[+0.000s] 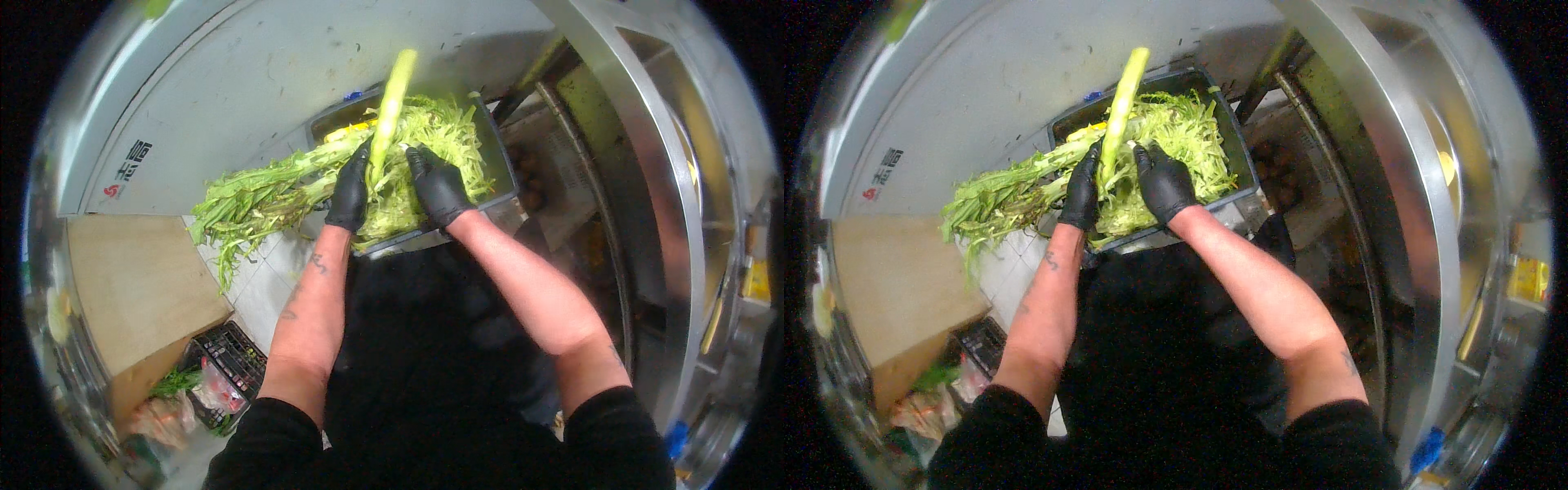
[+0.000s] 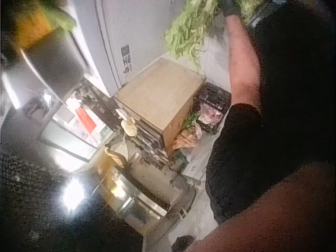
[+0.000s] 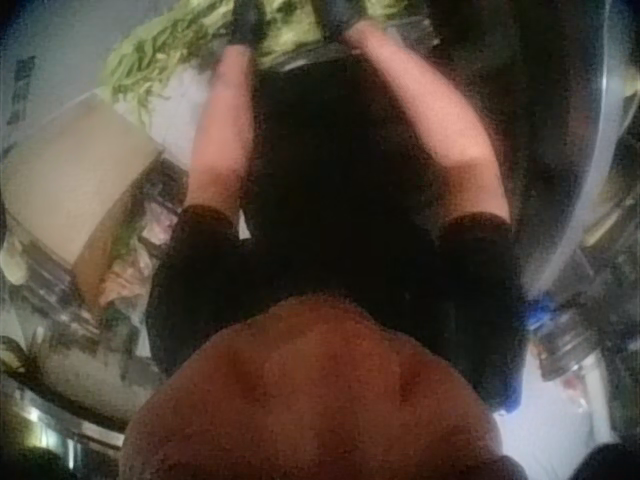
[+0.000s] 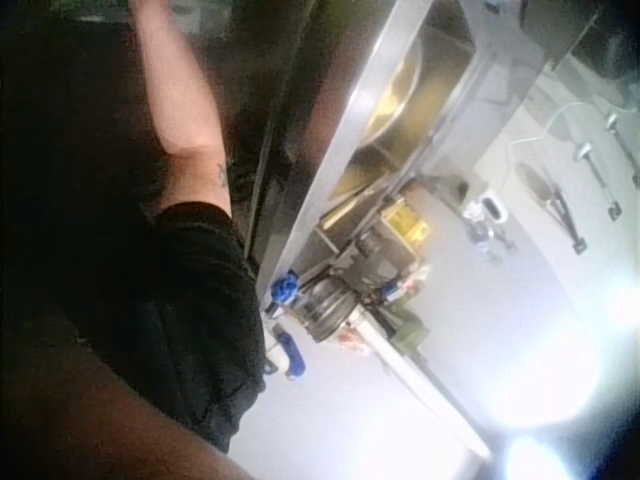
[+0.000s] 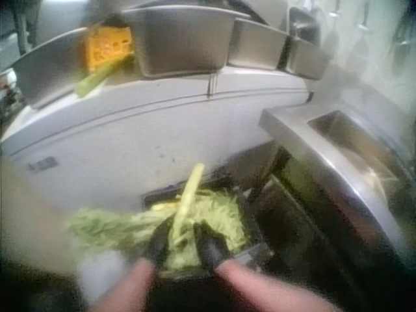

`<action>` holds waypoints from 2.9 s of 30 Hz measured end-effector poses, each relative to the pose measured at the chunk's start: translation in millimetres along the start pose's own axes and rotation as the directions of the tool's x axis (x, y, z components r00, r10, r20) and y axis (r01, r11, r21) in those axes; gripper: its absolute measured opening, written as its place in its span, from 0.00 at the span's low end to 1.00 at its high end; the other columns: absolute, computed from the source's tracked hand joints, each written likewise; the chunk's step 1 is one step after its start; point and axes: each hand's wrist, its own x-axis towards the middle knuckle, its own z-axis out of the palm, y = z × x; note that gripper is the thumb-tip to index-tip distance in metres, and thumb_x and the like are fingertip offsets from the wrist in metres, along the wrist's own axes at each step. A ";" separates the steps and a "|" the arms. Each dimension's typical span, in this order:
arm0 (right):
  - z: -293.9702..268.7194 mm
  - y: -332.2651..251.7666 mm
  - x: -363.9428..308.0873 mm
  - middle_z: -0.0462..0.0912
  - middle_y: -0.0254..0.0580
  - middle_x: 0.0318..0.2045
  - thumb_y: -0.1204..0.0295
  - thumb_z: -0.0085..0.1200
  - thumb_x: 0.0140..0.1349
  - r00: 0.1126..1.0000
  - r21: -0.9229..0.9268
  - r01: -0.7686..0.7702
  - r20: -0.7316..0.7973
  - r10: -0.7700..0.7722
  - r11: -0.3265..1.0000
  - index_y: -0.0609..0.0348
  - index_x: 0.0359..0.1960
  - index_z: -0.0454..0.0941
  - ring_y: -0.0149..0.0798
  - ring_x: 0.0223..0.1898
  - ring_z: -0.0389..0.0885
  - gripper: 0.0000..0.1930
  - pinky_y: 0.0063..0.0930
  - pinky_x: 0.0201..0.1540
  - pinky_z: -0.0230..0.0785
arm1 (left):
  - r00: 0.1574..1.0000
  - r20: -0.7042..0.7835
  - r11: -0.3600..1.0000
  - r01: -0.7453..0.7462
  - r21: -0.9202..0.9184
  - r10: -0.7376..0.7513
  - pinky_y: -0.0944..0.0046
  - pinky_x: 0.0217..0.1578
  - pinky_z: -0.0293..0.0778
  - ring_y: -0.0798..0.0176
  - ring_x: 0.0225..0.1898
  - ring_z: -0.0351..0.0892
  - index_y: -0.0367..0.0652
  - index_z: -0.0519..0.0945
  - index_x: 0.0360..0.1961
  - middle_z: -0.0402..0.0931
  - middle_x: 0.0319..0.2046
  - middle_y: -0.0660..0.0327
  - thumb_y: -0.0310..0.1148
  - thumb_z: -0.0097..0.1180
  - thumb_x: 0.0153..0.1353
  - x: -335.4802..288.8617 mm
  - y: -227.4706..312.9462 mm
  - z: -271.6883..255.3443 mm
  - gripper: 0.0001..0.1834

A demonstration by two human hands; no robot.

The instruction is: The person peels the outer layers of a long green vegetable using a knife, then cuts the vegetable into smaller pieces. The person wears black gloves and works over a metal tray in a commercial kitchen.

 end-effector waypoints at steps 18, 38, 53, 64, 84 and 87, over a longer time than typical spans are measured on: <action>-37.7 -28.2 50.8 0.82 0.37 0.42 0.73 0.62 0.61 0.956 0.812 -0.285 0.201 0.214 0.510 0.60 0.52 0.76 0.31 0.41 0.79 0.18 0.27 0.44 0.72 | 0.965 0.206 0.891 -0.231 0.390 0.160 0.63 0.56 0.70 0.64 0.53 0.76 0.34 0.74 0.59 0.79 0.52 0.56 0.27 0.67 0.57 -19.0 18.7 28.7 0.29; 7.5 26.8 32.8 0.84 0.42 0.41 0.54 0.47 0.71 0.820 0.517 -0.565 0.265 0.507 0.644 0.67 0.51 0.78 0.36 0.37 0.78 0.25 0.35 0.43 0.70 | 0.931 0.020 0.913 0.361 -0.190 -0.364 0.65 0.49 0.74 0.65 0.51 0.77 0.41 0.76 0.59 0.78 0.53 0.61 0.35 0.56 0.65 -0.6 3.2 47.7 0.22; 14.0 15.4 -69.5 0.81 0.62 0.40 0.70 0.43 0.68 0.963 -0.130 0.157 0.241 -0.122 0.979 0.62 0.45 0.77 0.65 0.40 0.79 0.12 0.55 0.42 0.71 | 0.912 0.069 0.760 0.377 -0.529 -0.404 0.56 0.50 0.81 0.50 0.48 0.82 0.35 0.72 0.59 0.79 0.50 0.47 0.32 0.52 0.68 18.7 -48.6 37.7 0.20; -7.5 -1.4 -50.3 0.82 0.61 0.35 0.65 0.40 0.72 0.986 -0.310 0.155 0.101 -0.130 0.938 0.62 0.41 0.79 0.63 0.38 0.80 0.16 0.52 0.37 0.72 | 0.902 0.050 0.792 0.402 -0.460 -0.429 0.57 0.48 0.80 0.53 0.45 0.82 0.38 0.73 0.59 0.80 0.47 0.49 0.33 0.52 0.68 19.3 -55.8 38.0 0.20; 12.5 28.6 -86.3 0.81 0.65 0.38 0.64 0.43 0.70 0.994 0.022 0.004 0.107 -0.006 1.000 0.63 0.45 0.78 0.67 0.41 0.79 0.16 0.56 0.42 0.71 | 0.881 0.189 0.772 0.471 -0.427 -0.433 0.60 0.40 0.81 0.60 0.39 0.82 0.34 0.74 0.56 0.82 0.42 0.54 0.38 0.56 0.67 24.1 -50.7 38.2 0.21; 1.1 48.4 -66.8 0.82 0.64 0.37 0.65 0.42 0.70 0.993 -0.100 0.022 0.116 -0.011 0.995 0.64 0.44 0.78 0.64 0.40 0.80 0.16 0.55 0.41 0.71 | 0.860 0.168 0.787 0.508 -0.349 -0.481 0.65 0.35 0.80 0.64 0.36 0.82 0.37 0.77 0.53 0.82 0.38 0.59 0.39 0.60 0.65 18.9 -41.7 38.0 0.20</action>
